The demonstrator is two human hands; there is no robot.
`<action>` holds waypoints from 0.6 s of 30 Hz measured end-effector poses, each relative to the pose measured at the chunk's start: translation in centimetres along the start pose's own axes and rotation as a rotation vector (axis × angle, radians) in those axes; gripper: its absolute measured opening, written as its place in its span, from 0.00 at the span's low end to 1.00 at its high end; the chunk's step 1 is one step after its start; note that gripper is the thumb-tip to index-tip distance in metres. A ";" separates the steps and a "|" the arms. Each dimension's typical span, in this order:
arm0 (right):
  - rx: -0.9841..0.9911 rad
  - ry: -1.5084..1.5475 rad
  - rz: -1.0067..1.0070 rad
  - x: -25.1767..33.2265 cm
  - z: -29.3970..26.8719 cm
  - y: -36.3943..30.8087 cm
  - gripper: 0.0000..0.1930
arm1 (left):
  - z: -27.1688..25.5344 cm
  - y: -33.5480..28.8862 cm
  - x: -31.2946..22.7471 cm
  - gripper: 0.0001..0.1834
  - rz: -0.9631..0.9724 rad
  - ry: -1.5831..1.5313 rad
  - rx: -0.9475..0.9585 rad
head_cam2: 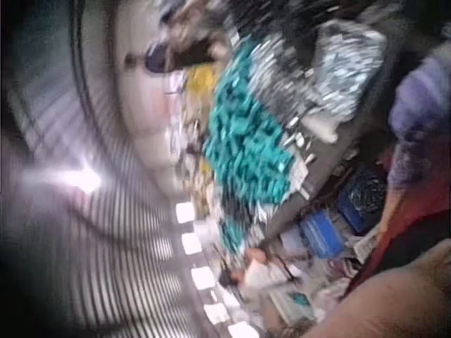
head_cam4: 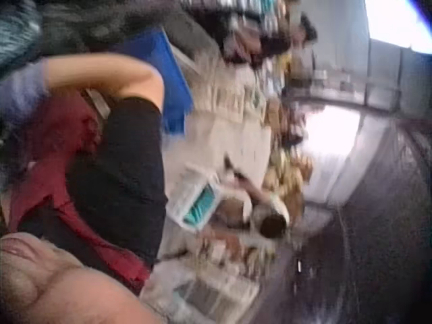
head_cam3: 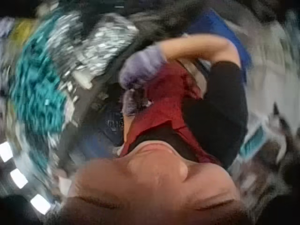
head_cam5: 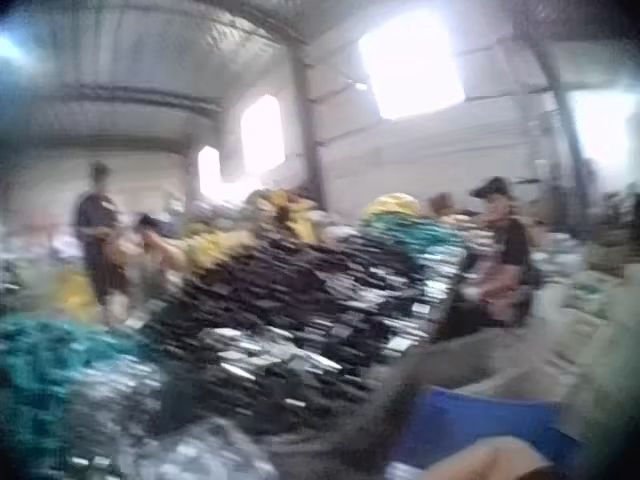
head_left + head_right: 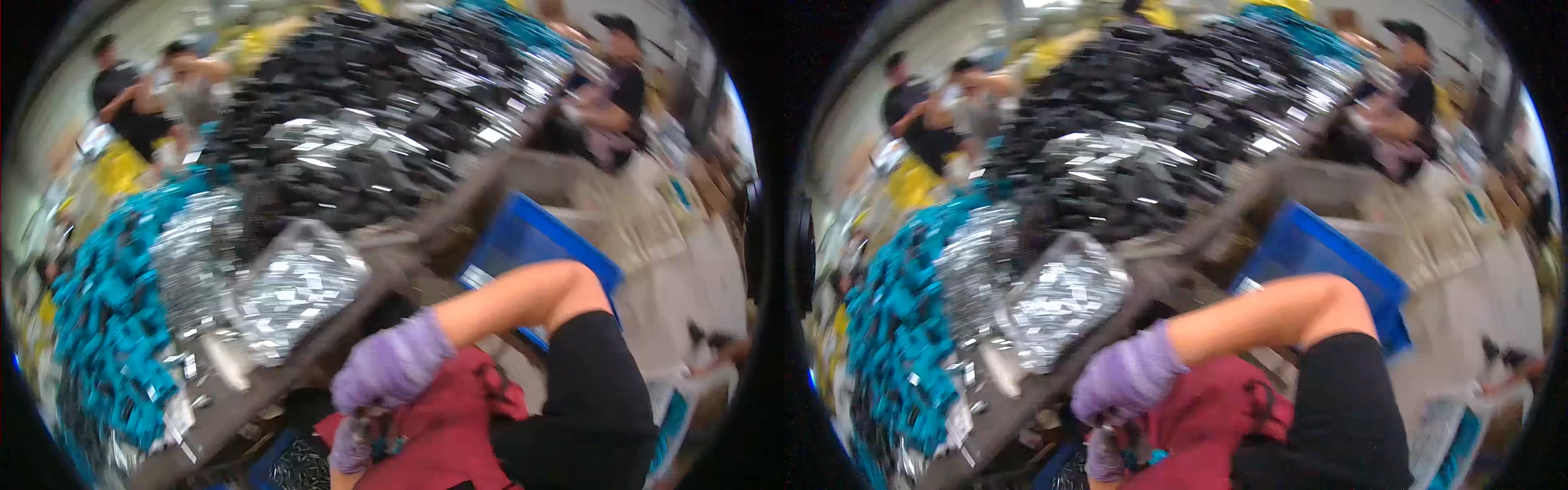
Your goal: The person assembles tools by inserting metal parts, pins, and plastic casings together by hand, then places the assembled items into a basket.
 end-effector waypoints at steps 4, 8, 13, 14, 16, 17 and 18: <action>-0.041 -0.142 0.291 1.0 2.0 -1.4 0.16 | 3.2 -2.3 -1.8 0.18 0.379 0.507 -0.376; -0.126 -0.241 0.567 2.1 1.8 -4.8 0.19 | 4.3 -0.1 -1.0 0.18 0.314 0.440 -0.171; -0.198 -0.167 0.412 1.4 2.6 -6.5 0.25 | 4.5 0.4 0.4 0.19 0.201 0.373 -0.098; -0.143 -0.224 0.479 1.3 2.7 -6.6 0.26 | 4.3 0.4 0.7 0.19 0.177 0.354 -0.099; -0.083 -0.218 0.587 1.8 2.6 -6.5 0.25 | 3.6 0.0 1.1 0.19 0.134 0.307 -0.118; -0.014 -0.218 0.696 1.8 2.7 -6.7 0.25 | 3.2 -0.3 1.3 0.19 0.114 0.279 -0.138; 0.001 -0.216 0.677 1.9 2.6 -7.1 0.25 | 2.7 -0.6 1.5 0.20 0.094 0.248 -0.163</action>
Point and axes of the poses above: each hand's wrist, its own y-axis towards the middle knuckle, its own z-axis out of the palm, x = y × z, the point moved 4 cm from there along y, towards the middle knuckle, and after that the axes turned 2 degrees about z, right-handed, at the moved point
